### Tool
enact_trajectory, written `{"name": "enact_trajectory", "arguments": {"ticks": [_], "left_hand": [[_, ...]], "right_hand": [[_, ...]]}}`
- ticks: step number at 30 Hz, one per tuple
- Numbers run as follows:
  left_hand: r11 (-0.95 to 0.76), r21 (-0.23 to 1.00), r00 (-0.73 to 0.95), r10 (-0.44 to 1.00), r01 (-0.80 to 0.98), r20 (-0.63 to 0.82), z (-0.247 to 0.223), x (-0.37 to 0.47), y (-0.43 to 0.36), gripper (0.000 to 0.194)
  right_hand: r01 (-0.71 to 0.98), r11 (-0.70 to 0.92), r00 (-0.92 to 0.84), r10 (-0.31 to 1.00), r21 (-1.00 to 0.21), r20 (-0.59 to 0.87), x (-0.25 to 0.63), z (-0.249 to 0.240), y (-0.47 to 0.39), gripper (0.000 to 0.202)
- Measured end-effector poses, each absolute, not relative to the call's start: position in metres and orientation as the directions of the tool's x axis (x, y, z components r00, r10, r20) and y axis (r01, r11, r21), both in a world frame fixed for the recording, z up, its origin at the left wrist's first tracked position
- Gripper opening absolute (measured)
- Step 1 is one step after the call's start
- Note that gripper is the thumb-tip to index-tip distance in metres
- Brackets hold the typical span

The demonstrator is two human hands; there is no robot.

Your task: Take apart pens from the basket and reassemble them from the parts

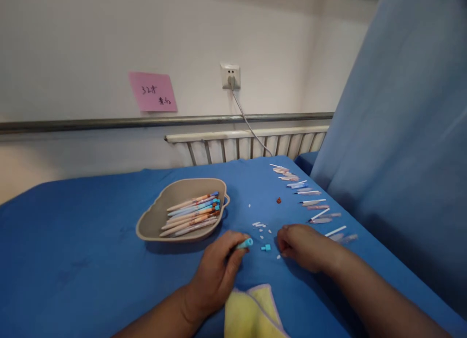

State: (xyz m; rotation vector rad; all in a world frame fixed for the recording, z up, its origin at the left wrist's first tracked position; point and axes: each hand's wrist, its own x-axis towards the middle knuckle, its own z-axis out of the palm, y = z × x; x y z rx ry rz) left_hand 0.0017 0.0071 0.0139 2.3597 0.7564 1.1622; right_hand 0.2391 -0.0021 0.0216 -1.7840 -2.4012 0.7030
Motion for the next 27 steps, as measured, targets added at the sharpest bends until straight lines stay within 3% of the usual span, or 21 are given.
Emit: {"name": "enact_trajectory", "arguments": {"ticks": [6,10,13,16,21,27], "left_hand": [[-0.872,0.452,0.488,0.482,0.189,0.727,0.009,-0.002,0.000,0.033],[-0.884,0.446,0.491,0.455,0.144,0.743,0.009,-0.001,-0.002,0.031],[-0.848,0.497,0.509,0.515,0.186,0.689,0.008,-0.001,-0.001,0.028],[-0.766,0.571,0.529,0.628,0.294,0.571,0.009,0.001,0.004,0.022],[-0.628,0.643,0.565,0.750,0.440,0.346,0.015,0.006,0.011,0.018],[-0.577,0.674,0.605,0.760,0.462,0.236,0.019,0.010,0.011,0.021]], "right_hand": [[0.916,0.179,-0.275,0.931,-0.358,-0.238,0.236,0.023,-0.008,0.013],[0.927,0.201,-0.282,0.930,-0.318,-0.236,0.234,0.025,-0.011,0.014],[0.911,0.219,-0.296,0.938,-0.350,-0.183,0.235,0.025,-0.010,0.013],[0.830,0.227,-0.303,0.950,-0.510,-0.070,0.237,0.026,-0.007,0.011],[0.486,0.208,-0.322,0.946,-0.849,0.047,0.232,0.026,-0.002,0.003],[0.071,0.084,-0.367,0.929,-0.994,0.053,0.217,0.025,-0.006,0.012]]}}
